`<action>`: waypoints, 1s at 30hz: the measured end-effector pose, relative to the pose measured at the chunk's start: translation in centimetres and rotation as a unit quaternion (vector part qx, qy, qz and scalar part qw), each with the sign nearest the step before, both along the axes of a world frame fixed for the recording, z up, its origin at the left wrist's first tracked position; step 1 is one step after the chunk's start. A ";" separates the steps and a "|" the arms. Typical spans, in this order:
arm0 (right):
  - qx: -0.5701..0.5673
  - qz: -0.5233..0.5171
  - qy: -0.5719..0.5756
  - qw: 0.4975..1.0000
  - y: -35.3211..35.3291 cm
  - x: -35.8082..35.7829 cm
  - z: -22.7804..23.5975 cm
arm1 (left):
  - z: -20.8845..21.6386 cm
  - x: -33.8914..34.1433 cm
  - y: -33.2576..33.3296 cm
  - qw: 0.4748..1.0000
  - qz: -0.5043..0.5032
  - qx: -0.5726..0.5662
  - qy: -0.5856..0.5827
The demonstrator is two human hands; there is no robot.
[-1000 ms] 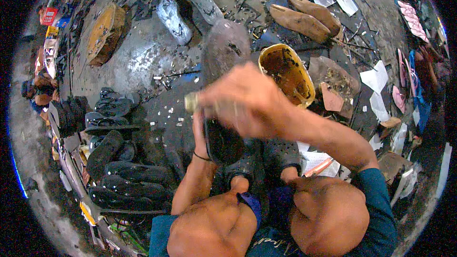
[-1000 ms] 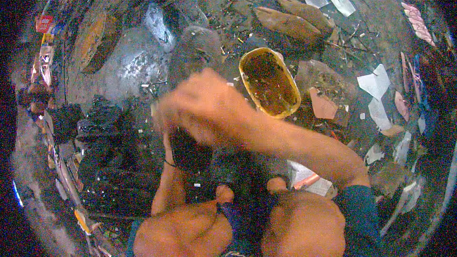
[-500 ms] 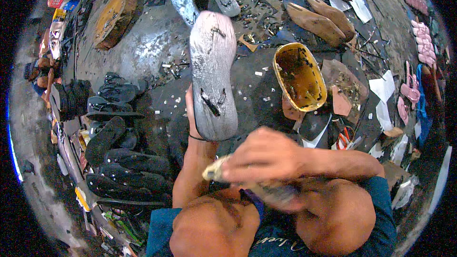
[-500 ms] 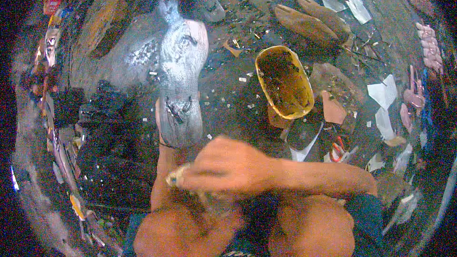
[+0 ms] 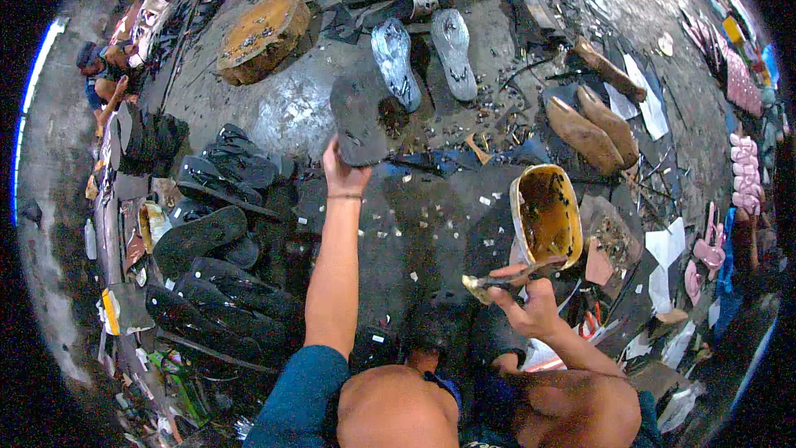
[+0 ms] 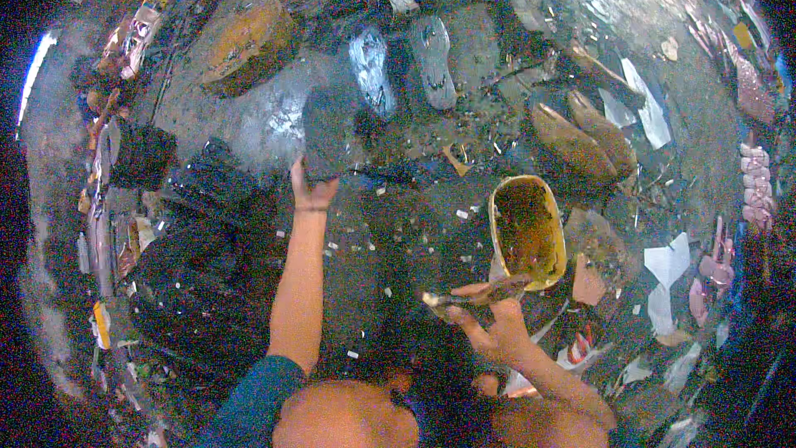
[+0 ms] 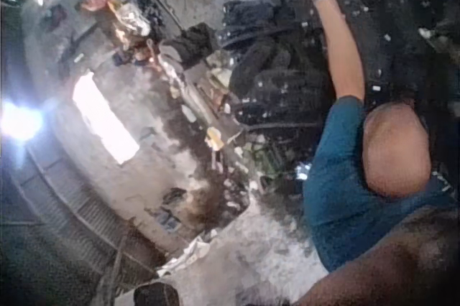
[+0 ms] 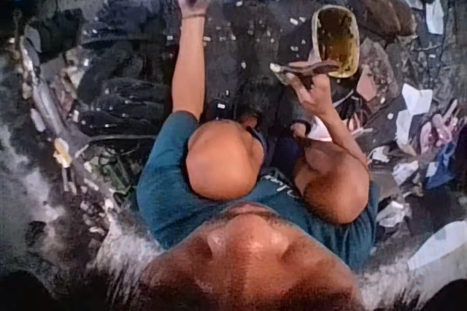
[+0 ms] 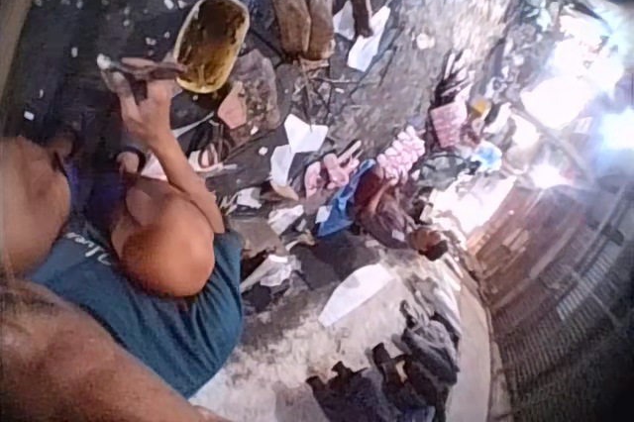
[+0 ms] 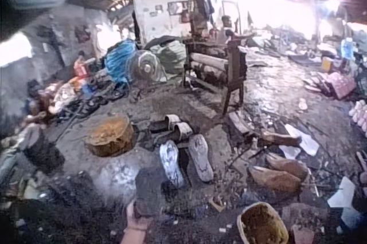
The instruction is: The person sits on the ground and repeatedly applies a dark substance to the soles of multiple sandals using a brush. They dip the brush into a container and coat each sandal one at a time, placing finished ones aside.
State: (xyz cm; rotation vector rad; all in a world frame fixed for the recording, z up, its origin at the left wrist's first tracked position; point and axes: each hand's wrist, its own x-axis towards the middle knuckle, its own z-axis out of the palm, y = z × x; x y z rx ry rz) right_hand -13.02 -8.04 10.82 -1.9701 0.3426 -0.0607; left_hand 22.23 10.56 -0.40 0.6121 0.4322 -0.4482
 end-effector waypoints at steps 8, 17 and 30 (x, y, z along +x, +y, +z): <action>-0.119 -0.213 -0.027 0.969 -5.5 -1.9 -2.5 | -3.0 -6.6 5.7 0.748 -0.110 0.544 -0.364; -0.362 -0.165 0.073 0.915 -11.0 3.2 -4.7 | 4.7 -21.9 18.7 0.445 -0.368 0.797 -0.175; -0.247 -0.142 0.198 0.938 -8.8 -6.4 0.3 | 10.5 -17.8 7.5 0.899 -0.006 0.418 -0.131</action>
